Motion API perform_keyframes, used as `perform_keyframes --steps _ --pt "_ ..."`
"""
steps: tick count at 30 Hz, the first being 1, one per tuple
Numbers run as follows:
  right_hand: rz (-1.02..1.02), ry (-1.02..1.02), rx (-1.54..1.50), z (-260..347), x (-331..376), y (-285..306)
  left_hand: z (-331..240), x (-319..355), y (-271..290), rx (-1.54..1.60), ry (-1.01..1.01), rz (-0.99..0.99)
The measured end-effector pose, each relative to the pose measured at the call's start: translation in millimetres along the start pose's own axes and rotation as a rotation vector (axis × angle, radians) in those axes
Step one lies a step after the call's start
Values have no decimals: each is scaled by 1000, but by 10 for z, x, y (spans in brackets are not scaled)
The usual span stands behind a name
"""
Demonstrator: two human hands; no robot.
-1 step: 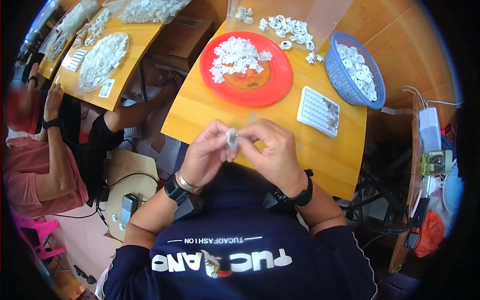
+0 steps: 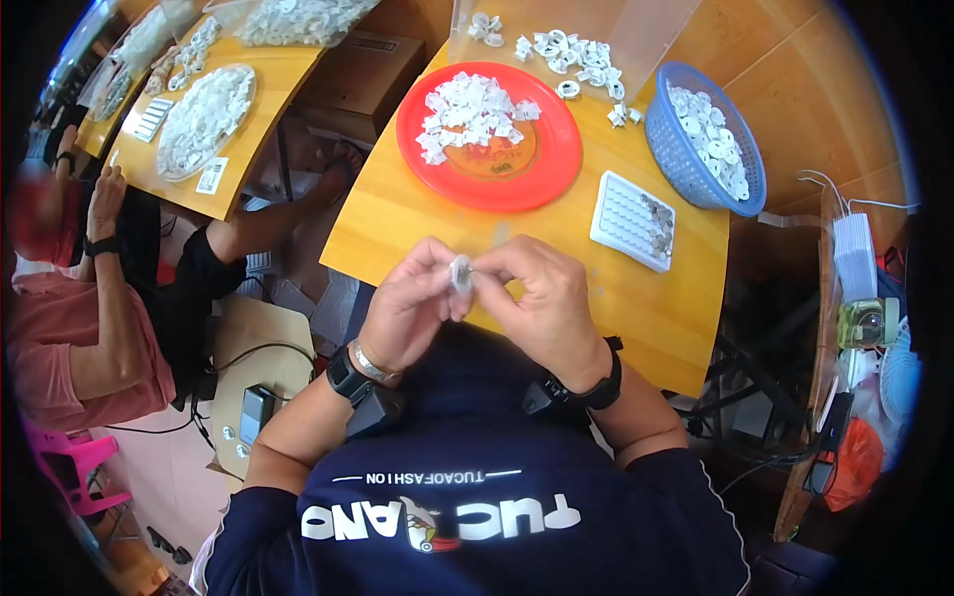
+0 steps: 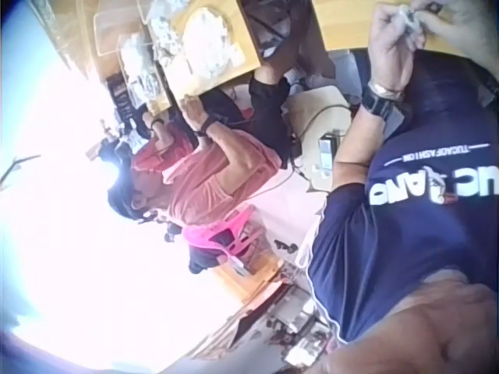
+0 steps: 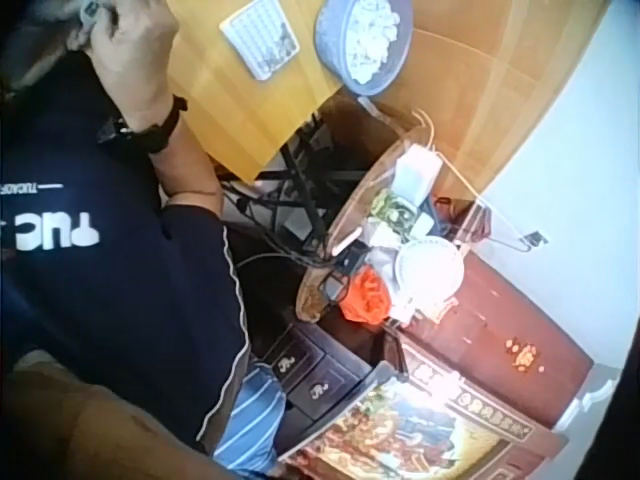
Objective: The person is manually assembling small white plastic components by inserting one part into another and sorting them into containers.
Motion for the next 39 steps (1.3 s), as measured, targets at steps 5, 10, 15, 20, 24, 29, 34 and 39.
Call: perform_keyframes --steps 5,10,15,20,24,29,34,39 --pt "15 102 150 -7 19 17 -7 -7 -38 -86 -7 -47" --pt "50 152 232 29 18 14 1 0 -37 -143 -6 -73" --pt "103 183 219 55 15 9 17 13 -46 -166 -22 -78" --pt "157 105 129 -19 -21 34 29 1 22 -137 37 -42" --pt "249 -209 -59 -105 -26 73 48 3 57 -106 91 -3" --pt "303 -429 -300 -246 7 95 38 -16 30 -65 105 76" --pt "307 -545 -490 -244 34 92 31 1 -13 -57 96 100" --pt "288 -564 -572 -280 77 62 39 2 -20 -46 94 49"
Point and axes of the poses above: each hand's wrist, its own x-axis away from the middle knuckle, its own y-axis out of the back of the hand, z = x × y, the point moved 2 cm from there along -x, towards the middle knuckle, and after that the axes turned 6 degrees about -z, right-handed, at the moved point
